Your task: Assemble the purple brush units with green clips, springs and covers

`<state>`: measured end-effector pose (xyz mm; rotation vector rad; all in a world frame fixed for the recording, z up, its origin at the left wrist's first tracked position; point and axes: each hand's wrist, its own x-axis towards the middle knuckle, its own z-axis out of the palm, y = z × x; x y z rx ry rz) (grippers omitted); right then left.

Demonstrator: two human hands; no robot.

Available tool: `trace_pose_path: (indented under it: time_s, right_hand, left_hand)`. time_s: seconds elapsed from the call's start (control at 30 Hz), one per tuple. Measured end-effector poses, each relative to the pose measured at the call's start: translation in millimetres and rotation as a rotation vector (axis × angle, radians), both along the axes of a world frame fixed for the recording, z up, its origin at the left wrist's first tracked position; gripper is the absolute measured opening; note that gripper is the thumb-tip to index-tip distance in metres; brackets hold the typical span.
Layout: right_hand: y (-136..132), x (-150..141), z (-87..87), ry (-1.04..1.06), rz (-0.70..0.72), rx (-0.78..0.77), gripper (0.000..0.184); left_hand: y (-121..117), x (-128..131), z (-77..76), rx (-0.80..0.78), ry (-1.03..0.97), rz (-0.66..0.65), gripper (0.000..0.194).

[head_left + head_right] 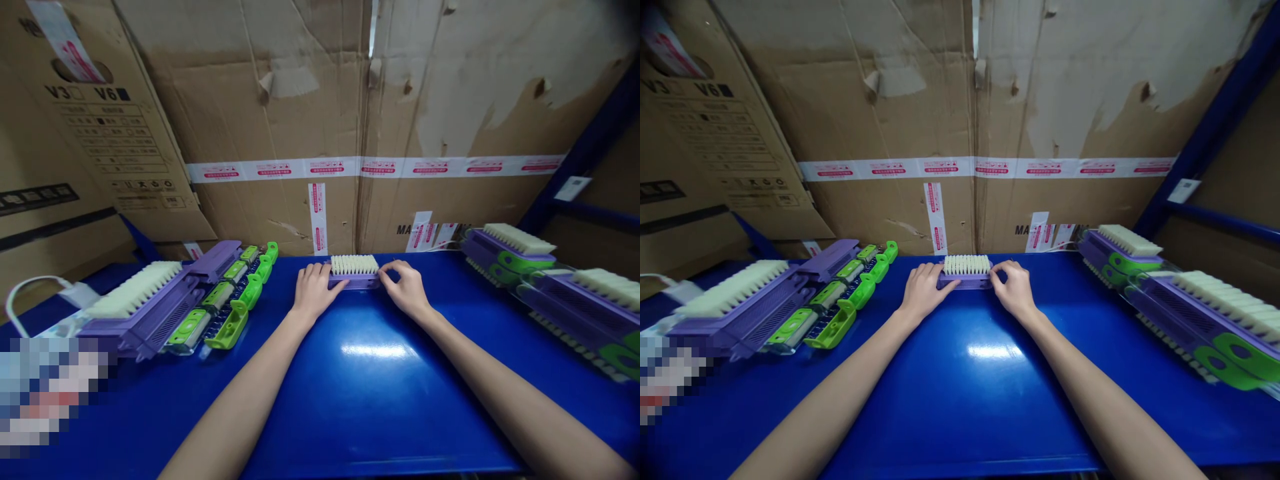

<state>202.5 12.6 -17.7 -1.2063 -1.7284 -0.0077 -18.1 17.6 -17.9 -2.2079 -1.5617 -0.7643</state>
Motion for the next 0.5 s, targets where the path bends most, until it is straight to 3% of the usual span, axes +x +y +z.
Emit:
trace_pose_path:
  time_s: [0.5]
  right_hand:
    - [0.9,-0.7,-2.8,0.002,0.002,-0.011,0.013]
  left_hand:
    - [-0.9,0.9,0.7,-0.015,-0.001,0.007,0.056]
